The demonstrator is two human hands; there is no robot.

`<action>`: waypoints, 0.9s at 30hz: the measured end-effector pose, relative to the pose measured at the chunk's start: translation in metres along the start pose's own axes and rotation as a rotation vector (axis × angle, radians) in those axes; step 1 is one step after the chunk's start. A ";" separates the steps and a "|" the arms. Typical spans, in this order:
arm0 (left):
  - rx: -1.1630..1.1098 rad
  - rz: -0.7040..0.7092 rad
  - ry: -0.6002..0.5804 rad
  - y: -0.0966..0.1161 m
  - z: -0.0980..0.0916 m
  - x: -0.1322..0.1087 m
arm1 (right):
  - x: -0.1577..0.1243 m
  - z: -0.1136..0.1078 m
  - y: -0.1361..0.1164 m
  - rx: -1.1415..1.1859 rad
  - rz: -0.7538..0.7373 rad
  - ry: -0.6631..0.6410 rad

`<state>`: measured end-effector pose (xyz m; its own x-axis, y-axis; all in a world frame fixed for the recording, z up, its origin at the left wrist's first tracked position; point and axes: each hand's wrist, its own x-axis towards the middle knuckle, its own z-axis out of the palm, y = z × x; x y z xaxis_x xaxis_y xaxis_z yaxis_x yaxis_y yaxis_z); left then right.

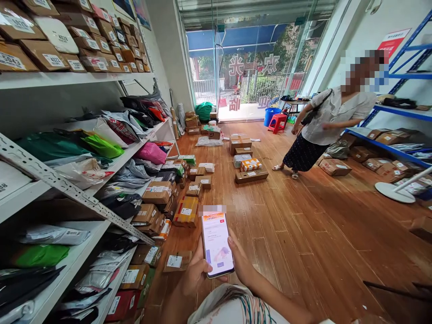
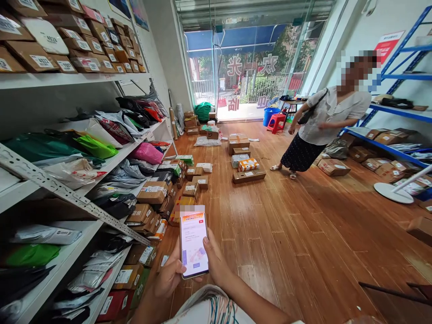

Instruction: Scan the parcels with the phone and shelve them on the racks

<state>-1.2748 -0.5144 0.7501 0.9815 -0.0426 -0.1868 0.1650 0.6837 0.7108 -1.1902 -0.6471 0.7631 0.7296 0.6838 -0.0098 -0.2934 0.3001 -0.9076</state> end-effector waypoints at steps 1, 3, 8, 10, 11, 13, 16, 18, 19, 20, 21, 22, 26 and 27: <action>-0.001 -0.001 0.004 0.000 0.000 0.001 | 0.000 -0.001 0.001 -0.006 0.004 0.012; -0.006 -0.007 0.010 -0.002 0.000 0.004 | -0.001 -0.003 0.002 -0.010 0.010 0.037; 0.000 -0.022 -0.012 -0.003 0.002 0.006 | -0.005 -0.006 -0.001 -0.006 -0.006 0.060; 0.009 -0.024 -0.018 -0.002 0.005 0.007 | -0.007 -0.006 -0.003 -0.005 -0.025 0.067; 0.014 -0.026 -0.019 -0.002 0.006 0.007 | -0.007 -0.006 -0.004 0.002 -0.034 0.067; 0.020 -0.028 -0.024 -0.001 0.009 0.008 | -0.008 -0.007 -0.005 0.019 -0.039 0.067; 0.025 -0.028 -0.036 -0.001 0.011 0.009 | -0.010 -0.008 -0.005 0.020 -0.039 0.072; 0.026 -0.028 -0.045 -0.003 0.011 0.010 | -0.011 -0.009 -0.005 0.007 -0.027 0.077; 0.025 -0.029 -0.049 -0.003 0.011 0.010 | -0.011 -0.010 -0.005 0.001 -0.022 0.077; 0.023 -0.030 -0.053 -0.004 0.011 0.010 | -0.011 -0.010 -0.005 -0.002 -0.016 0.078; 0.019 -0.029 -0.055 -0.005 0.011 0.010 | -0.012 -0.011 -0.005 -0.004 -0.013 0.076; 0.015 -0.028 -0.055 -0.006 0.012 0.009 | -0.012 -0.011 -0.005 -0.005 -0.012 0.074; 0.004 -0.016 -0.049 -0.007 0.013 0.009 | -0.013 -0.012 -0.006 0.000 -0.003 0.070; 0.004 -0.016 -0.048 -0.007 0.014 0.009 | -0.014 -0.012 -0.007 0.001 -0.002 0.067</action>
<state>-1.2660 -0.5297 0.7524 0.9822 -0.0889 -0.1656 0.1814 0.6799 0.7105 -1.1911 -0.6661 0.7644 0.7702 0.6368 -0.0357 -0.2922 0.3025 -0.9073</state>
